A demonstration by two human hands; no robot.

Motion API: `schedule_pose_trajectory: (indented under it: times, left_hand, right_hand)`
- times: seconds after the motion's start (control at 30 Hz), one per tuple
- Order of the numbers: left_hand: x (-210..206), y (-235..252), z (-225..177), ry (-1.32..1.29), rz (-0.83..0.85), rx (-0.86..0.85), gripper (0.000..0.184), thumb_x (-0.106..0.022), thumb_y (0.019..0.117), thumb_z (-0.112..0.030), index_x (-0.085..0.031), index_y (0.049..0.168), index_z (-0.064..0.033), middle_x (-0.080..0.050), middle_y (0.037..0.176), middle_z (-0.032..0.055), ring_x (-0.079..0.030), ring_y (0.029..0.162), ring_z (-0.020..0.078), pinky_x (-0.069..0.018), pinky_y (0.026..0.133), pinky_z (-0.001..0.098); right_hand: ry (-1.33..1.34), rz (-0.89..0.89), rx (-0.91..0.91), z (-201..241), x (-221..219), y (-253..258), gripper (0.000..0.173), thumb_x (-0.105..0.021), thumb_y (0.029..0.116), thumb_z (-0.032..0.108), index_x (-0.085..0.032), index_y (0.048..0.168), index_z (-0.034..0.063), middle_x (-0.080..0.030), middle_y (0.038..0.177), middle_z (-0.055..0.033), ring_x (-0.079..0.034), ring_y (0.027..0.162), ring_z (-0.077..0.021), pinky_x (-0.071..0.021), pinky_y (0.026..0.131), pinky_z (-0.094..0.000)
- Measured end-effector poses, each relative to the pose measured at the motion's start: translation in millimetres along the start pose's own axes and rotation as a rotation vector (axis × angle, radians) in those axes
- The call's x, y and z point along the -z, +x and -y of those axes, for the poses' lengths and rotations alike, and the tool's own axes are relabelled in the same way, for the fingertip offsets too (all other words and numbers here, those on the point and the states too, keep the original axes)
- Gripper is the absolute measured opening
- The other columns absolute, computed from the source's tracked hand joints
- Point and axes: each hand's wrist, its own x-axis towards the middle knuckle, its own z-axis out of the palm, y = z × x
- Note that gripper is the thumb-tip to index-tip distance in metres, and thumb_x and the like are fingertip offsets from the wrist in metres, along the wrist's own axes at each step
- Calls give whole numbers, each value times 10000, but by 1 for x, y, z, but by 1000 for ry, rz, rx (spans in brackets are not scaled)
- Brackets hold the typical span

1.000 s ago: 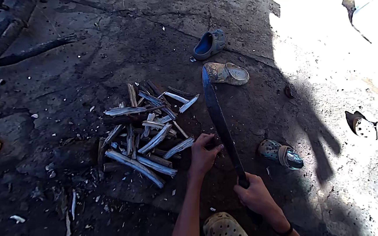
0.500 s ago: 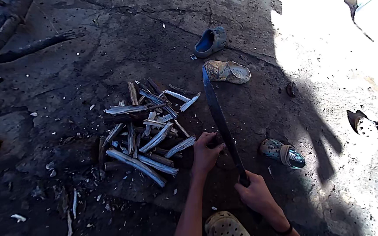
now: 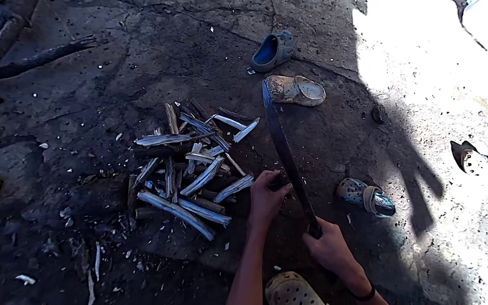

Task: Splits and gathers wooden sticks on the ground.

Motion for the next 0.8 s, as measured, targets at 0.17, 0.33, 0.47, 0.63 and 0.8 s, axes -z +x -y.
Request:
schedule_pose_trajectory:
  times: [0.17, 0.33, 0.47, 0.63, 0.8]
  left_hand:
    - [-2, -1, -5, 79, -13, -32, 318, -821, 839, -17, -728, 1140, 25, -729, 1092, 130, -726, 919, 118, -609, 846, 278]
    - [-6, -12, -21, 116, -118, -276, 306, -806, 820, 17, -739, 1119, 29, -728, 1078, 124, -720, 891, 102, -610, 799, 251]
    - [-20, -12, 4, 112, -105, -290, 305, -812, 828, -7, -733, 1117, 48, -730, 1074, 149, -729, 887, 136, -618, 801, 278]
    - [-22, -14, 11, 128, -114, -288, 259, -798, 846, -36, -741, 1082, 53, -737, 1049, 155, -734, 860, 143, -621, 790, 279]
    - [-17, -16, -19, 141, -139, -426, 291, -808, 821, -6, -739, 1101, 31, -731, 1077, 134, -726, 904, 110, -611, 814, 247]
  right_hand:
    - [-28, -5, -8, 4, 1, 0, 63, -629, 857, 209, -621, 873, 149, -514, 594, 63, -515, 485, -57, -444, 486, -280]
    - [-54, -174, 160, 5, 0, -17, 88, -628, 826, 196, -632, 848, 111, -458, 556, 99, -433, 469, 24, -354, 461, -190]
    - [-143, -115, 44, 0, 0, -13, 107, -618, 892, 190, -642, 912, 87, -516, 609, 24, -513, 530, -83, -424, 517, -300]
    - [-120, -74, 27, -6, -1, -12, 117, -626, 886, 192, -649, 924, 84, -519, 624, 23, -518, 547, -89, -430, 532, -307]
    - [-122, -304, 277, -9, -1, -18, 106, -617, 811, 188, -630, 811, 83, -468, 534, 65, -440, 445, 4, -362, 434, -186]
